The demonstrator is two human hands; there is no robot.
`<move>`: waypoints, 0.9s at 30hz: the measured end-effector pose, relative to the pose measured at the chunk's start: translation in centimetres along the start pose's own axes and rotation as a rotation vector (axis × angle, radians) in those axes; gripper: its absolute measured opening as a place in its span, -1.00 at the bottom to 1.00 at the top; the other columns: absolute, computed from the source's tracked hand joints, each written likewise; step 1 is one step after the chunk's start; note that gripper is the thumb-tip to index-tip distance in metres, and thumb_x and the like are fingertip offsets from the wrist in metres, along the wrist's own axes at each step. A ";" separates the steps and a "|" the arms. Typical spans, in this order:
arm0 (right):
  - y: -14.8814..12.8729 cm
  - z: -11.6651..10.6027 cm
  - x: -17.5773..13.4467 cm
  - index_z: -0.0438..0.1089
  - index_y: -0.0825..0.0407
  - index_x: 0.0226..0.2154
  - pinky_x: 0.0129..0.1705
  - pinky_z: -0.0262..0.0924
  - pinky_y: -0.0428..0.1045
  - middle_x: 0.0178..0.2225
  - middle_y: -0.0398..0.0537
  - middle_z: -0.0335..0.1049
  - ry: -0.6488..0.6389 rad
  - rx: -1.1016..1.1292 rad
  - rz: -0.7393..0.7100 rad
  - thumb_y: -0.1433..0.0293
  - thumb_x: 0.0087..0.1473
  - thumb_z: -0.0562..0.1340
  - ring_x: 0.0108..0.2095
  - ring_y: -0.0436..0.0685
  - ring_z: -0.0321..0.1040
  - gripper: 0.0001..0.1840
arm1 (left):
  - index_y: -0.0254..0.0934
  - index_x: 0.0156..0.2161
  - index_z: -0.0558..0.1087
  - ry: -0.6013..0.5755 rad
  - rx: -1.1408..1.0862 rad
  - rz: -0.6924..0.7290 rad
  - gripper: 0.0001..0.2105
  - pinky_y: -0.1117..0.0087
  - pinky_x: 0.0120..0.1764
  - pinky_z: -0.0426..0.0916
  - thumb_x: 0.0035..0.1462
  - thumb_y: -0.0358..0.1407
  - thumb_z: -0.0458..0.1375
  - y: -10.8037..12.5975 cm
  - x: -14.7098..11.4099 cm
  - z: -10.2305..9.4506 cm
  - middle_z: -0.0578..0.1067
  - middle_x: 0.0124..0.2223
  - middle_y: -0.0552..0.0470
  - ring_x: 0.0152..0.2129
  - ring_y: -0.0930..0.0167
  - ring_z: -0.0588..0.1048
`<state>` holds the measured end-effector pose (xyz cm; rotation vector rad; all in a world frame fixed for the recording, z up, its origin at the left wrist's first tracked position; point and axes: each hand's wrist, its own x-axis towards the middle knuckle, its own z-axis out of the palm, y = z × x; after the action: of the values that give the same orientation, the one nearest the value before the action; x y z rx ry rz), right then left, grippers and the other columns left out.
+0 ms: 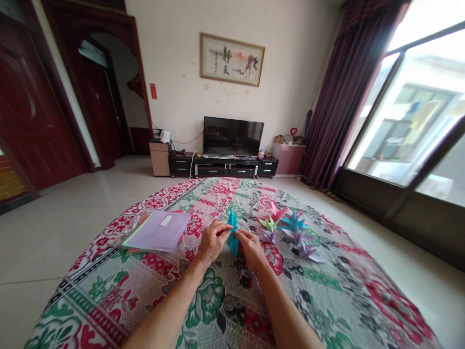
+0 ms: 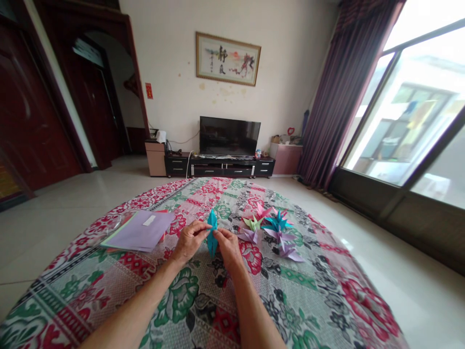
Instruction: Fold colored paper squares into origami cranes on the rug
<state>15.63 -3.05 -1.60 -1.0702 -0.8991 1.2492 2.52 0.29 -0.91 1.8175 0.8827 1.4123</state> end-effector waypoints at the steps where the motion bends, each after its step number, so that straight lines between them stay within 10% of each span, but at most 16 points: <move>1: 0.0 0.0 0.0 0.48 0.06 -0.43 -0.60 -0.01 -0.13 -0.64 -0.20 0.26 0.004 0.007 0.000 0.18 -0.23 0.32 -0.66 -0.08 0.07 -0.68 | -0.21 -0.35 0.55 -0.008 0.004 0.012 -0.86 0.44 -0.26 0.35 0.00 -0.35 0.13 0.0 0.0 0.0 0.48 -0.35 0.01 -0.35 0.41 0.45; 27: 0.0 -0.5 0.1 0.43 0.09 -0.46 -0.53 0.20 -0.08 -0.57 -0.10 0.39 -0.121 0.164 0.092 0.06 -0.07 0.19 -0.59 0.02 0.29 -0.59 | -0.22 -0.32 0.56 -0.081 0.124 0.109 -0.72 0.43 -0.18 0.34 0.01 -0.50 0.01 -0.5 0.0 -0.5 0.48 -0.31 0.00 -0.30 0.43 0.44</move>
<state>16.10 -2.97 -1.72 -0.9224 -0.8304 1.4512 1.93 0.58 -1.19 2.0281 0.8578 1.3654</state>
